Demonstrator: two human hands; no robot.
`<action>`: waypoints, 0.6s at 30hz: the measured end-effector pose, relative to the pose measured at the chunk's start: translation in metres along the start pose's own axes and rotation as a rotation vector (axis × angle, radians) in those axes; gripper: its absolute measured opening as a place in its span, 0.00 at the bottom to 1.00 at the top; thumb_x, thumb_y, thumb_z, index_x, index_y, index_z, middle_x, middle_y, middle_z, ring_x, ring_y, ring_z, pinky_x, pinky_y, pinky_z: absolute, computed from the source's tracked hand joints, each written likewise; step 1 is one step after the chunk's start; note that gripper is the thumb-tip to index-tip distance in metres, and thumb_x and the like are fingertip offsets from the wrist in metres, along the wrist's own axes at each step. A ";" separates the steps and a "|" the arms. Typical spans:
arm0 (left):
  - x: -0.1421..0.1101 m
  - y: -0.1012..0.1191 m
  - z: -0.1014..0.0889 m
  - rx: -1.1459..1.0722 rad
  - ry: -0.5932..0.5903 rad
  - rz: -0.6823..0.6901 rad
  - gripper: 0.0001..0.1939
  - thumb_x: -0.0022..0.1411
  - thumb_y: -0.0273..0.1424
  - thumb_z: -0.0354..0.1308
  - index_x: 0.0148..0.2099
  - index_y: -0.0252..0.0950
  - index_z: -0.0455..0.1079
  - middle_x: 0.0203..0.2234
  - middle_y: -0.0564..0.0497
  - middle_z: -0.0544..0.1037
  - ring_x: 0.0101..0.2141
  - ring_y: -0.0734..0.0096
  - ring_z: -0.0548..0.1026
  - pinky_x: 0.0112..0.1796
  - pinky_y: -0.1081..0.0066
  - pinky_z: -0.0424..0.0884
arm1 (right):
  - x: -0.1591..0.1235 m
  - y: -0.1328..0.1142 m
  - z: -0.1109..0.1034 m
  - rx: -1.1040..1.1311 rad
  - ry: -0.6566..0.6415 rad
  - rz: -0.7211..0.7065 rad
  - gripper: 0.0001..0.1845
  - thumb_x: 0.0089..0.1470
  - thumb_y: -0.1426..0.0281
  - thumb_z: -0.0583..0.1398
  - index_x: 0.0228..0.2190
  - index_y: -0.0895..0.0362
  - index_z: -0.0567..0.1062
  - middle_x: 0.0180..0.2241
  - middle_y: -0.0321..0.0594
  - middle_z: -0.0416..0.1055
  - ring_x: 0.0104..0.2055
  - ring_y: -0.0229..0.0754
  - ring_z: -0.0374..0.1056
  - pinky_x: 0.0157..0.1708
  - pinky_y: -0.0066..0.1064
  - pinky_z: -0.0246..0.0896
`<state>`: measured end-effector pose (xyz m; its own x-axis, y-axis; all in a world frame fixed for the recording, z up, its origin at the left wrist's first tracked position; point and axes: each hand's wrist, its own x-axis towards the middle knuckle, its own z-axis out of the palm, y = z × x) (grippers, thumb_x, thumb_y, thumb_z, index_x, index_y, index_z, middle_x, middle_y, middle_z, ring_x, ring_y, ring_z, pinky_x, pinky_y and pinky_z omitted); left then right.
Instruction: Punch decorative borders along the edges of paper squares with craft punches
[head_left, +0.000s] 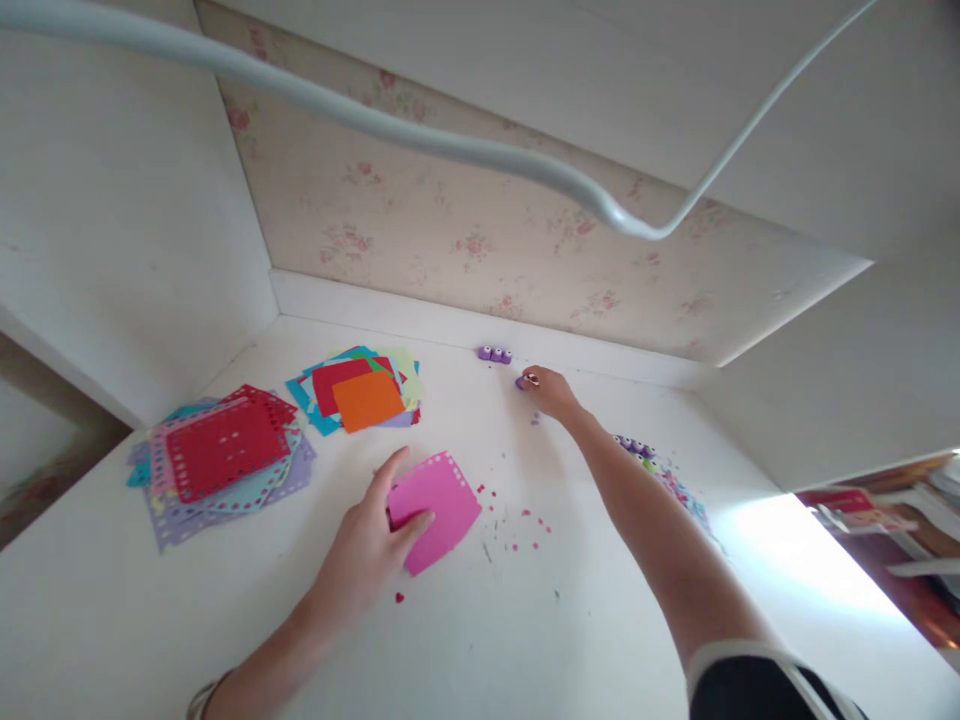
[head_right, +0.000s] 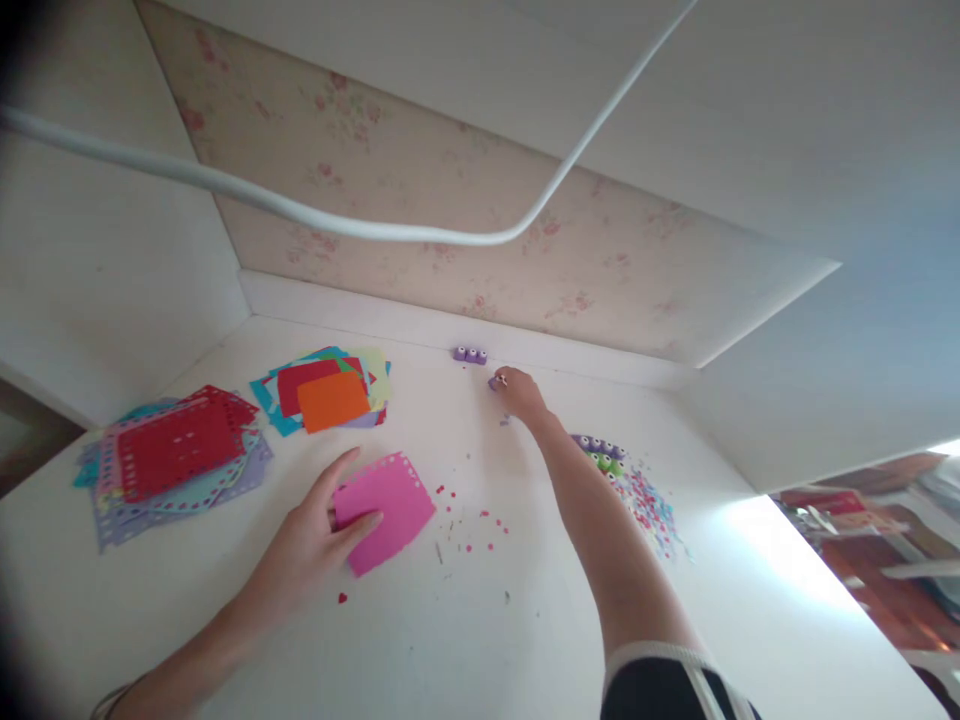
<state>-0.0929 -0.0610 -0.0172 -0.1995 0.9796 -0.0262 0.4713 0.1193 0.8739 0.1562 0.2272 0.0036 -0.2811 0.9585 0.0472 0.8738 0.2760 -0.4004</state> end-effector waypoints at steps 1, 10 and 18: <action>0.000 0.002 -0.002 -0.003 0.009 0.003 0.36 0.63 0.39 0.56 0.69 0.39 0.48 0.50 0.44 0.77 0.36 0.64 0.79 0.40 0.65 0.75 | -0.014 -0.001 0.000 0.053 0.012 0.003 0.12 0.62 0.67 0.59 0.46 0.58 0.73 0.46 0.47 0.75 0.50 0.47 0.71 0.51 0.44 0.64; -0.014 0.009 0.007 -0.044 -0.100 0.071 0.32 0.68 0.41 0.51 0.70 0.42 0.48 0.21 0.59 0.78 0.16 0.75 0.71 0.21 0.79 0.70 | -0.192 -0.031 0.036 0.916 -0.056 -0.038 0.12 0.61 0.60 0.58 0.44 0.51 0.67 0.56 0.45 0.70 0.48 0.42 0.74 0.44 0.37 0.73; -0.015 0.005 0.016 -0.048 -0.042 0.326 0.22 0.67 0.36 0.54 0.62 0.45 0.65 0.51 0.50 0.77 0.46 0.68 0.78 0.46 0.71 0.75 | -0.229 -0.049 0.036 1.133 -0.120 -0.019 0.11 0.54 0.65 0.66 0.39 0.51 0.74 0.48 0.40 0.75 0.43 0.40 0.75 0.36 0.28 0.72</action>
<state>-0.0733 -0.0727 -0.0202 -0.0088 0.9708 0.2397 0.4632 -0.2084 0.8614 0.1637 -0.0086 -0.0207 -0.3798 0.9251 -0.0011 0.0251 0.0091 -0.9996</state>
